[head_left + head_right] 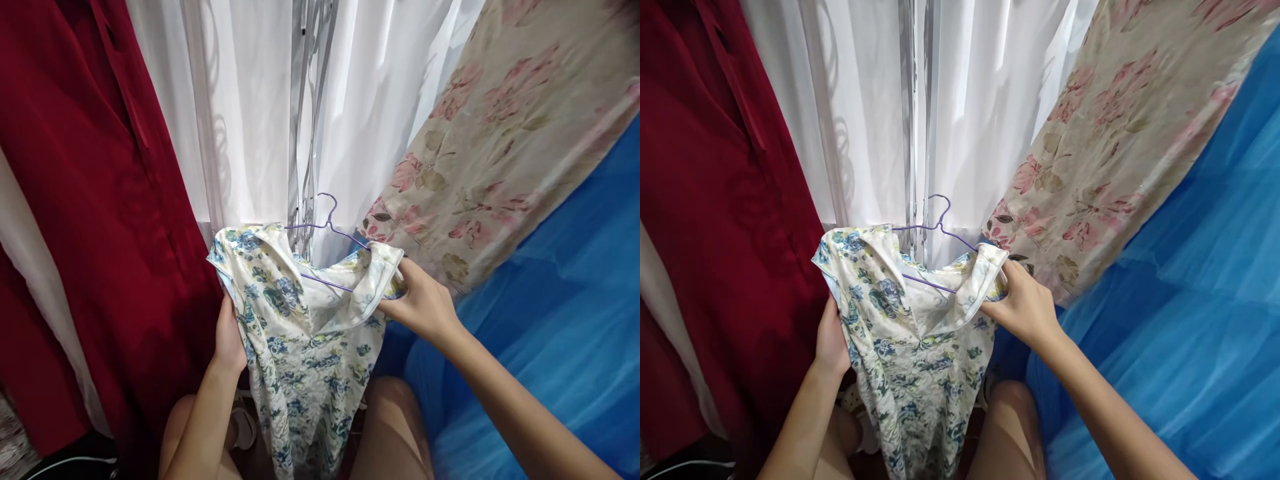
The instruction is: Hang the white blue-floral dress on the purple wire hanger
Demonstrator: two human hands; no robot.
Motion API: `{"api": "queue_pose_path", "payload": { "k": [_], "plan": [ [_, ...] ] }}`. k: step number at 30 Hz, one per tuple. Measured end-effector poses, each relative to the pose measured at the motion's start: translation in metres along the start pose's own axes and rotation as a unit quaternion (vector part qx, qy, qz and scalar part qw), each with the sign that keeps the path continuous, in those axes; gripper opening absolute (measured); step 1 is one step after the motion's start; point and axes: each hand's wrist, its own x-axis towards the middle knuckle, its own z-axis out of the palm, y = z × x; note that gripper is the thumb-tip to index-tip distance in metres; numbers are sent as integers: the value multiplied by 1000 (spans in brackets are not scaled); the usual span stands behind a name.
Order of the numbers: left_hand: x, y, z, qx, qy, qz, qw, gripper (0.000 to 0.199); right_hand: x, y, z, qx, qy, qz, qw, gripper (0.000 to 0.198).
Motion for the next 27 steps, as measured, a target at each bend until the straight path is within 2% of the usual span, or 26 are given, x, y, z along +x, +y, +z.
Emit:
{"api": "queue_pose_path", "payload": {
  "k": [2, 6, 9, 12, 17, 19, 21, 23, 24, 27],
  "plan": [
    [-10, -2, -8, -50, 25, -5, 998, 64, 8, -7, -1, -11, 0, -30, 999, 50],
    [-25, -16, -19, -86, 23, -37, 995, 46, 7, -10, -3, -24, 10, -64, 998, 54],
    [-32, -29, -23, -77, 32, -54, 995, 49, 1, -7, -6, -19, 4, -80, 997, 51],
    [-41, -44, -25, -46, 52, -75, 995, 52, -5, -1, -3, 0, -30, -109, 994, 53],
    [-57, -67, -33, -6, 110, -114, 987, 42, -25, -4, 15, 53, -14, -164, 985, 74],
    [-63, -73, -37, 2, 118, -110, 987, 38, -46, -16, 25, 125, -62, -182, 973, 77],
    [-67, -77, -41, 12, 108, -100, 989, 34, -77, -34, 39, 229, -142, -184, 945, 72],
    [-72, -79, -44, 35, 90, -92, 991, 30, -114, -51, 60, 322, -177, -146, 918, 62],
    [-74, -78, -45, 50, 87, -88, 991, 28, -133, -59, 72, 360, -178, -101, 910, 55],
    [-80, -73, -44, 92, 94, -81, 988, 26, -179, -71, 114, 440, -112, 97, 886, 31]
  ]
}}
